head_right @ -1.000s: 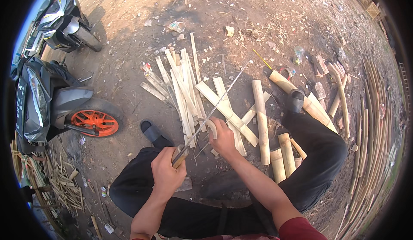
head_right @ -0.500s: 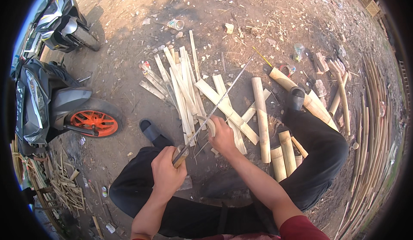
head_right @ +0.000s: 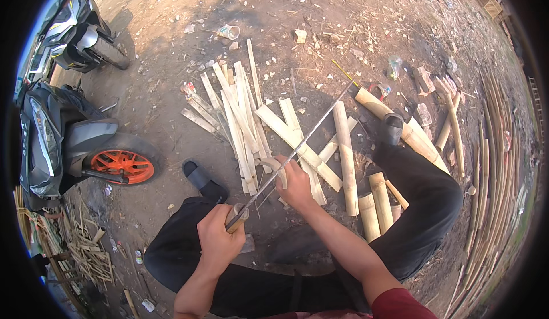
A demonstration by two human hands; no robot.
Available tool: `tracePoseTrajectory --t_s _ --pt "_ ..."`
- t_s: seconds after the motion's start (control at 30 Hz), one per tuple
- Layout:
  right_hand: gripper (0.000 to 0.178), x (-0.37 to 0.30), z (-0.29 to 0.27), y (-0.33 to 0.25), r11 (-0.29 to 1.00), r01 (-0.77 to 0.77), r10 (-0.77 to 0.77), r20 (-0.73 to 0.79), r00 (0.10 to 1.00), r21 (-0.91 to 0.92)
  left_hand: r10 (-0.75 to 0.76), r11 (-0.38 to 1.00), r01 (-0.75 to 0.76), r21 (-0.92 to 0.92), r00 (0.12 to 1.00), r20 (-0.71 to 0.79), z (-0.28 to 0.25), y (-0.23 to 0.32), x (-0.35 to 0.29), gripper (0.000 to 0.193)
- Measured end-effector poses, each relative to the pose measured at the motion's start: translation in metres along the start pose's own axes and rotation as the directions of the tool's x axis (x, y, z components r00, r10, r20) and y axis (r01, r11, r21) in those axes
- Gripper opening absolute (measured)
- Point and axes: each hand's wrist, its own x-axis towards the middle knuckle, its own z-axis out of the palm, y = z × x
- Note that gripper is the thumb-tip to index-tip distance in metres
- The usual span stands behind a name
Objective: The person splits several bamboo stalks using a cleaver and a piece of bamboo as a mallet. The person repeatedly positions a stalk, strikes the back of the cleaver to drive it through, and pries the split sections apart by hand.
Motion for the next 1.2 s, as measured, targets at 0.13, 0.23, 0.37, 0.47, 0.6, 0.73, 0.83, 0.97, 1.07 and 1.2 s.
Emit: tracePoseTrajectory --t_s 0.13,0.23,0.37,0.47,0.6,0.73,0.83,0.97,1.07,1.2 --pt "0.036 0.001 -0.003 -0.012 1.0 -0.013 0.014 -0.045 0.999 0.027 -0.002 0.999 0.001 0.04 1.0 0.028 0.001 -0.005 0.0 0.018" --pt "0.036 0.002 -0.006 -0.014 0.999 0.021 -0.019 -0.051 0.999 0.027 0.009 0.998 -0.01 0.055 0.999 0.033 0.0 -0.005 0.002 0.017" --pt "0.037 0.001 -0.006 -0.013 0.999 0.03 -0.028 -0.054 0.998 0.021 -0.005 0.999 0.003 0.049 0.999 0.046 -0.002 0.0 0.003 0.016" --pt "0.036 0.001 -0.006 -0.011 0.999 0.039 -0.038 -0.062 0.997 0.021 -0.004 0.999 0.002 0.046 0.999 0.041 -0.001 -0.003 0.001 0.018" --pt "0.033 0.005 -0.008 -0.017 0.996 0.076 -0.073 -0.075 0.995 0.04 -0.007 0.997 0.002 0.073 0.998 0.058 -0.003 -0.001 0.0 0.018" --pt "0.032 0.008 -0.008 -0.019 0.999 0.024 -0.021 -0.069 0.997 0.041 -0.012 0.997 0.008 0.074 0.998 0.06 -0.001 -0.002 0.0 0.018" --pt "0.033 0.006 -0.005 -0.013 1.0 0.024 -0.023 -0.064 0.998 0.015 -0.015 0.998 0.013 0.057 0.999 0.048 -0.001 -0.003 0.001 0.019" --pt "0.054 0.001 -0.006 -0.002 1.0 0.013 -0.013 0.004 1.0 0.021 -0.022 0.999 0.019 0.046 0.997 0.072 -0.001 -0.002 0.003 0.02" --pt "0.045 0.004 -0.005 -0.012 0.999 0.008 -0.008 -0.017 1.0 0.038 -0.019 1.0 0.019 -0.003 0.999 0.041 -0.001 0.0 0.002 0.018" --pt "0.035 0.006 -0.007 -0.013 1.0 0.012 -0.01 -0.054 0.998 0.028 -0.029 0.998 0.024 0.058 0.996 0.08 -0.002 0.001 0.002 0.021"
